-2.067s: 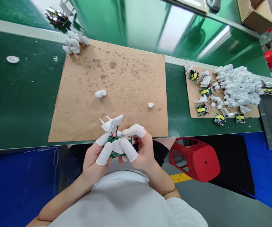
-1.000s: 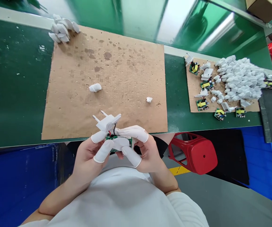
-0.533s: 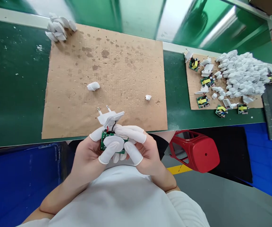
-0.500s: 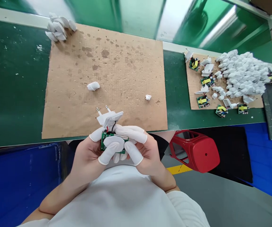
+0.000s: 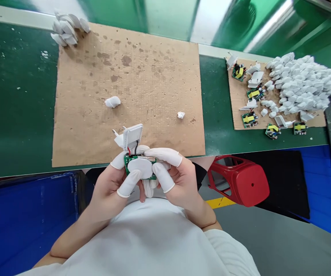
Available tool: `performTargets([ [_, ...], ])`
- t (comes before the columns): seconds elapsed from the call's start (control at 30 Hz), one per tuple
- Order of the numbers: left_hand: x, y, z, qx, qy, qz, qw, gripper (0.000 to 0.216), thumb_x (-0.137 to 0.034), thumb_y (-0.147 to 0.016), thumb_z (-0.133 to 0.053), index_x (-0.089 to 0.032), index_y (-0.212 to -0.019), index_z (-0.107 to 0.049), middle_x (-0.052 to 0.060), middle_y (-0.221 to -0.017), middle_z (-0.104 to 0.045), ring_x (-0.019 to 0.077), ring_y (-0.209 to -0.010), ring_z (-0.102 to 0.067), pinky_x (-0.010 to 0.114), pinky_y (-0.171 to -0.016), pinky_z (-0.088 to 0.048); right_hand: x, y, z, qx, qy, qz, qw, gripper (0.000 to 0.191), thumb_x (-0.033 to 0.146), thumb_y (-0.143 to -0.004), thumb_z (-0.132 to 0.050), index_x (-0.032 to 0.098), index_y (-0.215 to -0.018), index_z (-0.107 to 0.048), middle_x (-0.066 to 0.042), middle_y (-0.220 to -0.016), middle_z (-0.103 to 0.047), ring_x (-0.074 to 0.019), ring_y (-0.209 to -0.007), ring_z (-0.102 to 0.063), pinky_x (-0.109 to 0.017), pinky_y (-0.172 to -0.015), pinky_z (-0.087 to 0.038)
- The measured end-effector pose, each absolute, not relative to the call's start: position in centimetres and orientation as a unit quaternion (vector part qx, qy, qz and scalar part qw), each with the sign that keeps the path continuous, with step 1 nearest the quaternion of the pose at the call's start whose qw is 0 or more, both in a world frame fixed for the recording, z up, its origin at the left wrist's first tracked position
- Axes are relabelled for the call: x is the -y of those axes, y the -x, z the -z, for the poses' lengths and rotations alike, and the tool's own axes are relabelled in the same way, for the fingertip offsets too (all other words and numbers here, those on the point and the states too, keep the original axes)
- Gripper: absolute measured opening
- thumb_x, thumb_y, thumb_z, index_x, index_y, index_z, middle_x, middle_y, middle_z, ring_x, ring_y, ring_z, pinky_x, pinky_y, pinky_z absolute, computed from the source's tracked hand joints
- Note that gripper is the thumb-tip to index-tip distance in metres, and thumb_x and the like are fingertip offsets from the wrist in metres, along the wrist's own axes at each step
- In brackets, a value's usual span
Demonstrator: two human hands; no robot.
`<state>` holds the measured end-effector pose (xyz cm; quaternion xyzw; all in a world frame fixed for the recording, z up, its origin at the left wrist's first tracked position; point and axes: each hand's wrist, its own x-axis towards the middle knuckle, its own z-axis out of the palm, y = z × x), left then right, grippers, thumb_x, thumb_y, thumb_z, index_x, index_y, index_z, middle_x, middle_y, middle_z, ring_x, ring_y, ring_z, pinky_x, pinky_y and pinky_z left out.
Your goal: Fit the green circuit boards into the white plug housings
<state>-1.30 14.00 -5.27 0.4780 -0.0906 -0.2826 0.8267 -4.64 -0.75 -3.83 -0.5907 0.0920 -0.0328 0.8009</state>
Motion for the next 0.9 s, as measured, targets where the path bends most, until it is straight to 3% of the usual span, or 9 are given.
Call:
performTargets([
  [0.17, -14.2, 1.7, 5.7, 0.061, -0.505, 0.268, 0.818, 0.039, -0.036, -0.107, -0.060, -0.026, -0.145, -0.057, 0.005, -0.103, -0.067, 0.0121, -0.073, -0.064, 0.023, -0.066, -0.061, 1.0, 4.2, 4.3, -0.025, 0.633, 0.037, 0.773, 0.029, 0.017, -0.094, -0.077, 0.028, -0.121, -0.075, -0.005, -0.119, -0.070, -0.0089, -0.062, -0.063, -0.024, -0.054, -0.055],
  [0.27, -14.4, 1.5, 5.8, 0.092, -0.541, 0.230, 0.804, 0.036, -0.038, -0.109, -0.055, -0.032, -0.144, -0.062, 0.004, -0.113, -0.069, 0.0112, -0.075, -0.057, 0.022, -0.071, -0.055, 1.1, 3.9, 4.5, -0.013, 0.670, 0.048, 0.741, 0.028, 0.014, -0.093, -0.075, 0.026, -0.118, -0.074, -0.007, -0.117, -0.070, -0.0134, -0.075, -0.068, -0.024, -0.057, -0.056],
  [0.4, -14.7, 1.0, 6.1, 0.151, -0.634, 0.185, 0.735, 0.035, -0.027, -0.112, -0.050, -0.033, -0.145, -0.057, -0.001, -0.092, -0.066, 0.0078, -0.067, -0.047, 0.015, -0.062, -0.044, 1.6, 3.9, 4.7, -0.013, 0.690, 0.049, 0.722, 0.029, 0.021, -0.090, -0.081, 0.024, -0.118, -0.074, -0.010, -0.118, -0.071, -0.0238, -0.107, -0.070, -0.026, -0.065, -0.060],
  [0.5, -14.7, 1.0, 6.3, 0.167, -0.641, 0.182, 0.726, 0.034, -0.026, -0.113, -0.046, -0.029, -0.146, -0.053, -0.003, -0.081, -0.058, 0.0073, -0.061, -0.044, 0.016, -0.057, -0.043, 1.8, 4.1, 4.7, -0.013, 0.692, 0.028, 0.721, 0.037, 0.024, -0.088, -0.086, 0.026, -0.123, -0.073, -0.011, -0.125, -0.069, -0.0270, -0.116, -0.069, -0.029, -0.069, -0.063],
  [0.7, -15.1, 1.1, 6.4, 0.138, -0.562, 0.267, 0.771, 0.041, -0.031, -0.113, -0.045, -0.026, -0.153, -0.046, 0.001, -0.082, -0.062, 0.0104, -0.062, -0.054, 0.019, -0.058, -0.051, 2.1, 3.9, 4.4, 0.004, 0.684, 0.036, 0.729, 0.039, 0.011, -0.089, -0.079, 0.030, -0.124, -0.075, -0.007, -0.122, -0.071, -0.0236, -0.114, -0.069, -0.027, -0.068, -0.061],
  [0.9, -15.2, 0.9, 5.9, 0.148, -0.492, 0.333, 0.791, 0.044, -0.025, -0.113, -0.046, -0.040, -0.153, -0.039, -0.002, -0.085, -0.059, 0.0059, -0.060, -0.054, 0.011, -0.057, -0.051, 2.3, 3.7, 4.7, -0.046, 0.640, -0.019, 0.767, 0.035, 0.017, -0.085, -0.085, 0.027, -0.117, -0.076, -0.005, -0.117, -0.073, -0.0147, -0.079, -0.067, -0.025, -0.060, -0.054],
])
